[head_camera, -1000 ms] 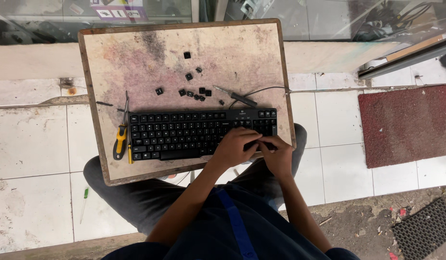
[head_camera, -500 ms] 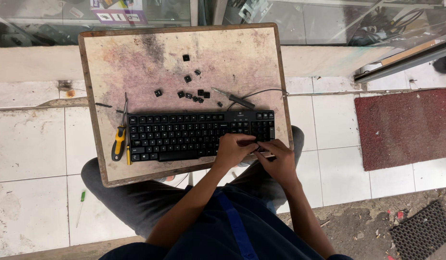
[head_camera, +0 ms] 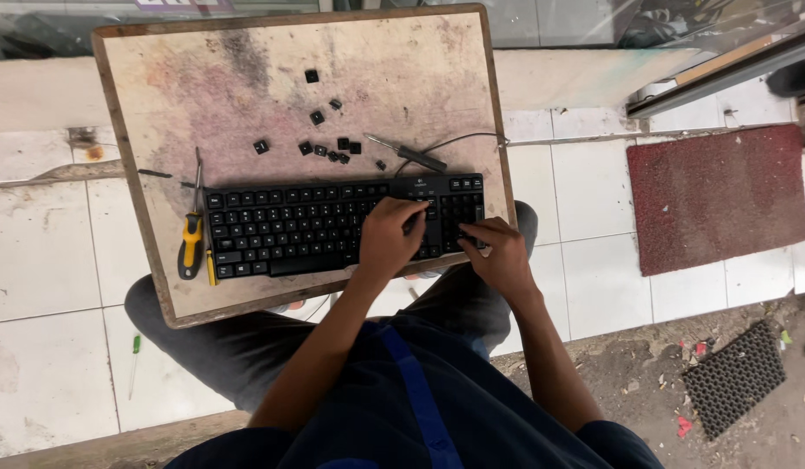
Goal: The person assembles a keyboard by inserting keycaps into the keyboard base one by one. They pick up keycaps from the table and press them into place on the keyboard.
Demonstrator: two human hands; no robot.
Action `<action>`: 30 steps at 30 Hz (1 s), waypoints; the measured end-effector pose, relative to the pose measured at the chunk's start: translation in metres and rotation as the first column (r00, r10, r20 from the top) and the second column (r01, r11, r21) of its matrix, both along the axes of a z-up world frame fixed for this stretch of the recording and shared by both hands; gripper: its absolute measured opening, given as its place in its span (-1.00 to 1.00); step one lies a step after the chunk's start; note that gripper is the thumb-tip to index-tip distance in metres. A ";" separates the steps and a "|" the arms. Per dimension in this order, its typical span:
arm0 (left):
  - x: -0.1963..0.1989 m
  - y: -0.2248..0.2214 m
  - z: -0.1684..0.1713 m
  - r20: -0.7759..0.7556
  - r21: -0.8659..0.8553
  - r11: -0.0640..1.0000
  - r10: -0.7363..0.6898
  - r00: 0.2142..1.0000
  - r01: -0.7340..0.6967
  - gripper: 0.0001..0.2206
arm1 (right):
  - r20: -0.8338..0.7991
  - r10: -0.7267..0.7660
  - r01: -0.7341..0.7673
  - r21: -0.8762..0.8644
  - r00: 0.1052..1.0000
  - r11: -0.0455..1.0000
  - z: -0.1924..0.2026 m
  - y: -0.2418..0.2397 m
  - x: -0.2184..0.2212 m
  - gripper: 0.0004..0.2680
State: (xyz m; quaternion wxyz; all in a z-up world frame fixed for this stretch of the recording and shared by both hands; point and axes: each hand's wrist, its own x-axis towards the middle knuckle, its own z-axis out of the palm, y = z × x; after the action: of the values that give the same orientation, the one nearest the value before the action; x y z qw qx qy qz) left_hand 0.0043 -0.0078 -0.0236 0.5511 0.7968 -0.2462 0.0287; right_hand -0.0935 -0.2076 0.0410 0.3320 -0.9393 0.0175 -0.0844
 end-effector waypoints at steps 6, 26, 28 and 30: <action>-0.002 0.001 0.010 0.089 0.030 0.999 -0.025 0.996 0.022 -0.80 | -0.050 0.075 -0.076 -0.010 0.996 0.997 0.004 0.007 0.003 -0.83; -0.028 -0.014 -0.001 0.211 0.296 0.954 -0.104 0.972 0.038 -0.94 | -0.244 0.051 -0.060 -0.027 0.968 0.998 -0.007 0.006 0.015 -0.86; -0.030 -0.016 -0.002 0.212 0.285 0.958 -0.095 0.973 0.032 -0.91 | -0.240 0.046 -0.045 0.011 0.970 0.999 -0.015 0.001 0.013 -0.87; -0.031 -0.016 -0.003 0.198 0.260 0.966 -0.065 0.978 0.011 -0.86 | -0.261 -0.070 0.069 -0.014 0.963 0.998 -0.036 -0.009 0.014 -0.93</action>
State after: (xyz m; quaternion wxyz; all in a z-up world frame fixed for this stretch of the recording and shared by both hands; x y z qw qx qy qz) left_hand -0.0269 -0.0241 -0.0266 0.4153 0.8493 -0.3187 0.0679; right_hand -0.0792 -0.2165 0.0053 0.3216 -0.9418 0.0940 0.0282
